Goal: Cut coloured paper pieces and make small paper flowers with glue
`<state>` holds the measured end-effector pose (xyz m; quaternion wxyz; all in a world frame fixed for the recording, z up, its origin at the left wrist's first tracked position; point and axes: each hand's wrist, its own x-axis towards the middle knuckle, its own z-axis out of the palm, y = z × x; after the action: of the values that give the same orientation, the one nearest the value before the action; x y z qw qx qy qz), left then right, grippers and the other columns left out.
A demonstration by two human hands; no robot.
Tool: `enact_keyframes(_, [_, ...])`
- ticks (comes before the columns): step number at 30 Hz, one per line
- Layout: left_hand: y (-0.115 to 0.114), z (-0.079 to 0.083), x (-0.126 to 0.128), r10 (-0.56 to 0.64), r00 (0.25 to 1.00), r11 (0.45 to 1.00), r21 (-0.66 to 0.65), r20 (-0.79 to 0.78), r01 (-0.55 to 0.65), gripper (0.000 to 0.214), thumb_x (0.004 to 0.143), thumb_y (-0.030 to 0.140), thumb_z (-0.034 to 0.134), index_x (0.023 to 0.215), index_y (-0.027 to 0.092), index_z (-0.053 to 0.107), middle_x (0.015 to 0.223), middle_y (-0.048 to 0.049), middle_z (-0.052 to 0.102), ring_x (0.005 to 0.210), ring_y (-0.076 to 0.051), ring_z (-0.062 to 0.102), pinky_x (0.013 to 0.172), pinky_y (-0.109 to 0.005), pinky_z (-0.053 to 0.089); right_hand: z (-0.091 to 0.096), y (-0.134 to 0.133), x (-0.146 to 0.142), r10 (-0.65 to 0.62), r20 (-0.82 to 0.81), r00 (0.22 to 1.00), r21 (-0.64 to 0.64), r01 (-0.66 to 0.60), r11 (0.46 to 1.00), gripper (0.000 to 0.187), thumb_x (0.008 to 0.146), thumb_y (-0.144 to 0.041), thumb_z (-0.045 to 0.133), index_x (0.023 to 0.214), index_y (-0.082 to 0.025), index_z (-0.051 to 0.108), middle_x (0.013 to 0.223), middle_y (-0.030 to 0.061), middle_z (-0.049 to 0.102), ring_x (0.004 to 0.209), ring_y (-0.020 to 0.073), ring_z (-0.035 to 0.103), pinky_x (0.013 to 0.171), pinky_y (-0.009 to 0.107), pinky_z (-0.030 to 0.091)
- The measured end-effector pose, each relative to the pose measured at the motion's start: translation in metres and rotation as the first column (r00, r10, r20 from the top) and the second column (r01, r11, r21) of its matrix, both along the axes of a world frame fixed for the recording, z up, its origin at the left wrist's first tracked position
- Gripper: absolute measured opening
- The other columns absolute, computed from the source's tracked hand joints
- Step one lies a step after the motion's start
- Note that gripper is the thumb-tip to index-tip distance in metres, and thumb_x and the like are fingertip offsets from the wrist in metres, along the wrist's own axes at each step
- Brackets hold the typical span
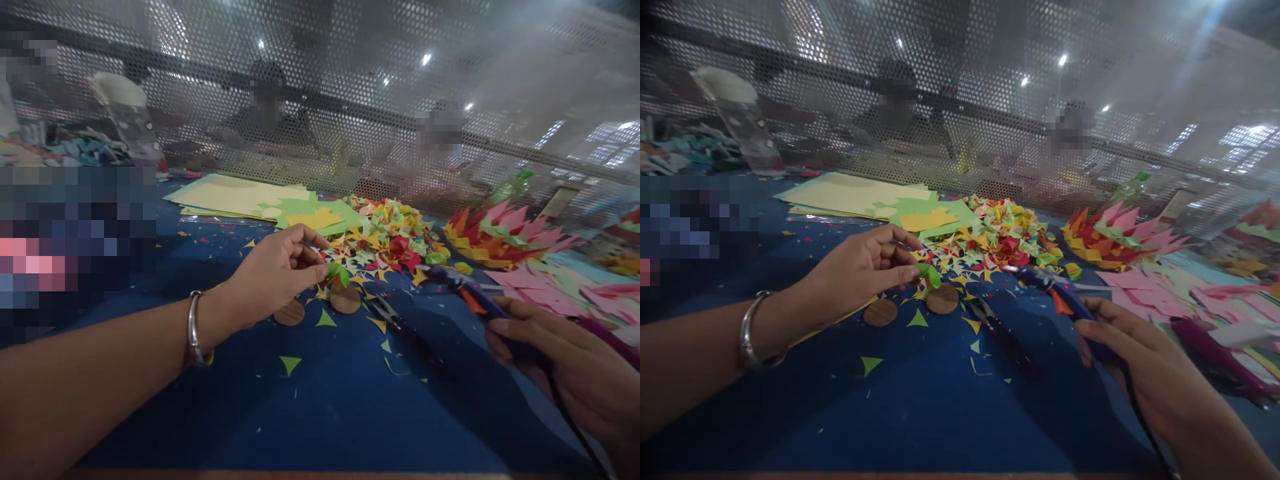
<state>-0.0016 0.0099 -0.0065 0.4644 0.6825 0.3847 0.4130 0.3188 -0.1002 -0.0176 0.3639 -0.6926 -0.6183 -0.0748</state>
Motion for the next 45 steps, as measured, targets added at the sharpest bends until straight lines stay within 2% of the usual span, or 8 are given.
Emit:
enact_keyframes(1, [0.001, -0.001, 0.000, 0.002, 1.000, 1.000, -0.009, 0.007, -0.002, 0.032, 0.074, 0.024, 0.075, 0.102, 0.018, 0.060, 0.076, 0.0017, 0.066, 0.069, -0.015, 0.063, 0.064, -0.029, 0.050, 0.009, 0.000, 0.000, 0.055, -0.145, 0.988, -0.098, -0.070, 0.993, 0.031, 0.078, -0.050, 0.059, 0.064, -0.024, 0.064, 0.051, 0.0045, 0.059, 0.041, 0.0180, 0.059, 0.039, 0.027, 0.051])
enact_keyframes(3, [0.002, -0.002, 0.001, -0.002, 1.000, 1.000, -0.020, 0.018, 0.002, 0.034, 0.074, 0.025, 0.076, 0.103, 0.018, 0.060, 0.076, 0.0019, 0.067, 0.069, -0.014, 0.063, 0.065, -0.028, 0.050, 0.027, -0.001, -0.002, -0.049, -0.772, 0.634, -0.232, -0.208, 0.950, 0.027, 0.051, -0.041, 0.079, 0.063, -0.019, 0.069, 0.054, 0.0013, 0.051, 0.046, 0.0135, 0.051, 0.041, 0.025, 0.052])
enact_keyframes(6, [0.001, -0.003, 0.001, -0.013, 0.999, 0.999, -0.041, 0.030, 0.014, 0.035, 0.074, 0.027, 0.077, 0.103, 0.018, 0.060, 0.075, 0.0022, 0.068, 0.068, -0.014, 0.063, 0.066, -0.029, 0.049, 0.044, 0.000, -0.009, -0.179, -0.970, 0.163, -0.213, -0.224, 0.951, 0.035, 0.032, -0.022, 0.085, 0.062, -0.015, 0.069, 0.062, -0.0006, 0.046, 0.047, 0.0054, 0.035, 0.035, 0.017, 0.043])
enact_keyframes(15, [-0.001, -0.001, 0.000, 0.007, 0.999, 0.995, -0.105, 0.051, -0.002, 0.034, 0.078, 0.032, 0.078, 0.103, 0.018, 0.061, 0.078, -0.0008, 0.072, 0.073, -0.016, 0.067, 0.066, -0.028, 0.047, 0.050, 0.012, -0.040, 0.106, -0.976, -0.188, 0.190, -0.520, 0.832, 0.022, 0.067, -0.019, 0.078, 0.087, -0.017, 0.069, 0.074, -0.0029, 0.043, 0.050, 0.0041, 0.036, 0.045, 0.013, 0.047])
enact_keyframes(24, [-0.001, -0.003, 0.001, 0.033, 0.991, 0.987, -0.160, 0.130, -0.012, 0.036, 0.074, 0.034, 0.081, 0.100, 0.017, 0.063, 0.078, -0.0014, 0.072, 0.076, -0.018, 0.067, 0.070, -0.030, 0.048, 0.061, 0.048, -0.063, 0.251, -0.959, 0.134, 0.067, -0.751, 0.657, 0.018, 0.085, -0.033, 0.072, 0.078, -0.018, 0.070, 0.060, -0.0006, 0.049, 0.054, 0.0109, 0.042, 0.049, 0.021, 0.039])
enact_keyframes(35, [0.003, -0.007, 0.004, 0.033, 0.998, 0.993, -0.113, 0.055, -0.026, 0.030, 0.075, 0.026, 0.077, 0.099, 0.016, 0.064, 0.079, -0.0010, 0.069, 0.074, -0.015, 0.064, 0.067, -0.029, 0.049, 0.034, 0.052, -0.053, 0.276, -0.450, 0.849, -0.355, -0.454, 0.817, 0.057, 0.085, -0.069, 0.063, 0.056, -0.021, 0.053, 0.051, -0.0024, 0.045, 0.046, 0.0113, 0.040, 0.044, 0.026, 0.031])
enact_keyframes(40, [0.002, -0.003, 0.004, 0.039, 0.999, 0.998, -0.043, 0.038, -0.038, 0.023, 0.073, 0.025, 0.075, 0.091, 0.015, 0.065, 0.082, -0.0022, 0.069, 0.079, -0.016, 0.065, 0.073, -0.029, 0.052, 0.038, 0.049, -0.057, 0.364, -0.166, 0.916, -0.319, -0.399, 0.860, 0.053, 0.090, -0.059, 0.058, 0.051, -0.025, 0.047, 0.044, -0.0025, 0.040, 0.045, 0.0154, 0.042, 0.044, 0.029, 0.034])
enact_keyframes(45, [-0.001, 0.001, 0.003, 0.039, 0.999, 0.999, 0.005, -0.004, -0.039, 0.017, 0.072, 0.021, 0.072, 0.087, 0.016, 0.065, 0.079, -0.0010, 0.069, 0.072, -0.014, 0.063, 0.066, -0.027, 0.050, 0.040, 0.049, -0.062, 0.503, -0.080, 0.861, -0.253, -0.506, 0.825, 0.032, 0.095, -0.049, 0.057, 0.081, -0.023, 0.072, 0.071, 0.0028, 0.072, 0.069, 0.0234, 0.067, 0.064, 0.032, 0.054])
